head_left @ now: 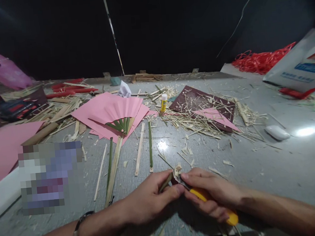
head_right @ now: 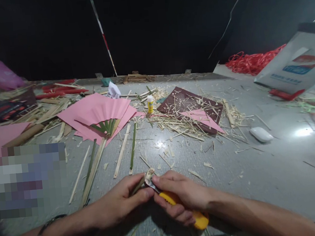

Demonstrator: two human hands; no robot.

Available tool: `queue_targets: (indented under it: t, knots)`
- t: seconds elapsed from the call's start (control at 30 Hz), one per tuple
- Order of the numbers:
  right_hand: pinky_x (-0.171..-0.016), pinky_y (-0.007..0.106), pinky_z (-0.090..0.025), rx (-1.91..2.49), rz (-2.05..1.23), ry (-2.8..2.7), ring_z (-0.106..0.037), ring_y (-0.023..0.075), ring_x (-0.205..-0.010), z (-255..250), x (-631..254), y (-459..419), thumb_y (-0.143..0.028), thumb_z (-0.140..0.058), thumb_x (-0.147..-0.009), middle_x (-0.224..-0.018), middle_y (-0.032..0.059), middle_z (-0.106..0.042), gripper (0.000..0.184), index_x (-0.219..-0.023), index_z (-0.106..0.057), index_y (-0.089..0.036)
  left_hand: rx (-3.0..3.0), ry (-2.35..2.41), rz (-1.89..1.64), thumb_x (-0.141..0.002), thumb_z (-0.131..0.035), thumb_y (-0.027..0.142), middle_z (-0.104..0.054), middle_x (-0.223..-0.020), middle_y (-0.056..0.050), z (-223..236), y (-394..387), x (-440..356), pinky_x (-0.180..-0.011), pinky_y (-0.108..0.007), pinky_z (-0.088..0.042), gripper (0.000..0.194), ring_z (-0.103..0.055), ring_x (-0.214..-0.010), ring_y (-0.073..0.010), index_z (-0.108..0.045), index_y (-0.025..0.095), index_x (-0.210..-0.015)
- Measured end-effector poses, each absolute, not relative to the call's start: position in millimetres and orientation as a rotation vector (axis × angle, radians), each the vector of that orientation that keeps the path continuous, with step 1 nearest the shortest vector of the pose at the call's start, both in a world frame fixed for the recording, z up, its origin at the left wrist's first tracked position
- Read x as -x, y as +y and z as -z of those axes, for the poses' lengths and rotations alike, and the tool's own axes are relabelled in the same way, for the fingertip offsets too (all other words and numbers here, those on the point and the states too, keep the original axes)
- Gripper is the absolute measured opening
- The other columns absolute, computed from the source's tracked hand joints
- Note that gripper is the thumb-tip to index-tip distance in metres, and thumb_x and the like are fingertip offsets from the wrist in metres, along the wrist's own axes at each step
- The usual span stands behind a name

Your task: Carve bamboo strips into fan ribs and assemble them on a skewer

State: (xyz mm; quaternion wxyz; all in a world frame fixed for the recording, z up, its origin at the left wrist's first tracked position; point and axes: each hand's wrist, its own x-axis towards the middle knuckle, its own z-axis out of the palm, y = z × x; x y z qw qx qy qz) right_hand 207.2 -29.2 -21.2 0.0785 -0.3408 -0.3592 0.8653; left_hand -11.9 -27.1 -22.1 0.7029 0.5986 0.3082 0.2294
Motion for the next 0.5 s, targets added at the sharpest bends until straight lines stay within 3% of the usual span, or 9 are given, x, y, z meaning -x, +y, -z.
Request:
queue_targets:
  t: [0.1,0.17,0.23,0.33,0.43,0.5]
  knots:
    - [-0.027,0.016,-0.023,0.845,-2.812,-0.94,-0.015,0.0057,-0.028,23.7,-212.1,-26.2,-0.076,-0.052,-0.096,-0.038,-0.0134,-0.029,0.057,-0.075,-0.051,-0.023,-1.277,0.686,-0.506,-0.103,-0.056,0.05,-0.052,-0.079,0.002,24.4,-29.5,11.6,-0.067,-0.025,-0.039,0.036,-0.044,-0.071,-0.0127,-0.058,0.017,-0.089]
    - [-0.026,0.016,-0.022,0.764,-2.792,-0.928,-0.013,0.0054,-0.027,20.6,-218.2,-22.2,-0.078,-0.053,-0.094,-0.037,-0.0139,-0.027,0.058,-0.072,-0.047,-0.024,-1.148,0.686,-0.466,-0.103,-0.051,0.061,-0.042,-0.065,0.006,26.5,-32.4,11.0,-0.051,-0.023,-0.029,0.045,-0.033,-0.055,-0.0101,-0.054,0.02,-0.086]
    - [-0.026,0.016,-0.019,0.805,-2.587,-0.94,-0.008,0.0051,-0.027,12.8,-226.2,-15.6,-0.082,-0.049,-0.092,-0.036,-0.0152,-0.022,0.062,-0.069,-0.039,-0.026,-1.013,0.68,-0.432,-0.103,-0.047,0.064,-0.032,-0.055,0.011,27.9,-35.1,10.7,-0.041,-0.023,-0.019,0.046,-0.021,-0.044,-0.0089,-0.053,0.022,-0.087]
    - [-0.027,0.017,-0.015,0.935,-2.114,-0.958,-0.006,0.0053,-0.028,0.1,-235.2,-4.3,-0.081,-0.044,-0.095,-0.039,-0.0151,-0.019,0.06,-0.069,-0.033,-0.027,-0.939,0.68,-0.435,-0.106,-0.045,0.057,-0.026,-0.05,0.013,27.4,-35.7,12.0,-0.037,-0.021,-0.018,0.042,-0.016,-0.038,-0.008,-0.057,0.021,-0.09]
    - [-0.029,0.019,-0.016,0.998,-1.819,-1.036,-0.014,0.0061,-0.032,-0.6,-231.8,-2.0,-0.072,-0.06,-0.092,-0.044,-0.0137,-0.027,0.052,-0.076,-0.042,-0.027,-0.953,0.67,-0.425,-0.107,-0.044,0.051,-0.031,-0.054,0.012,25.1,-32.4,14.4,-0.036,-0.019,-0.023,0.037,-0.024,-0.036,-0.0061,-0.06,0.019,-0.095]
    - [-0.034,0.02,-0.022,1.09,-1.667,-1.218,-0.026,0.0064,-0.038,6.1,-223.1,-8.3,-0.062,-0.077,-0.086,-0.051,-0.0113,-0.037,0.047,-0.082,-0.05,-0.024,-0.953,0.657,-0.409,-0.106,-0.044,0.045,-0.034,-0.058,0.012,23.5,-30.4,15.7,-0.035,-0.018,-0.022,0.029,-0.027,-0.035,-0.0054,-0.057,0.02,-0.098]
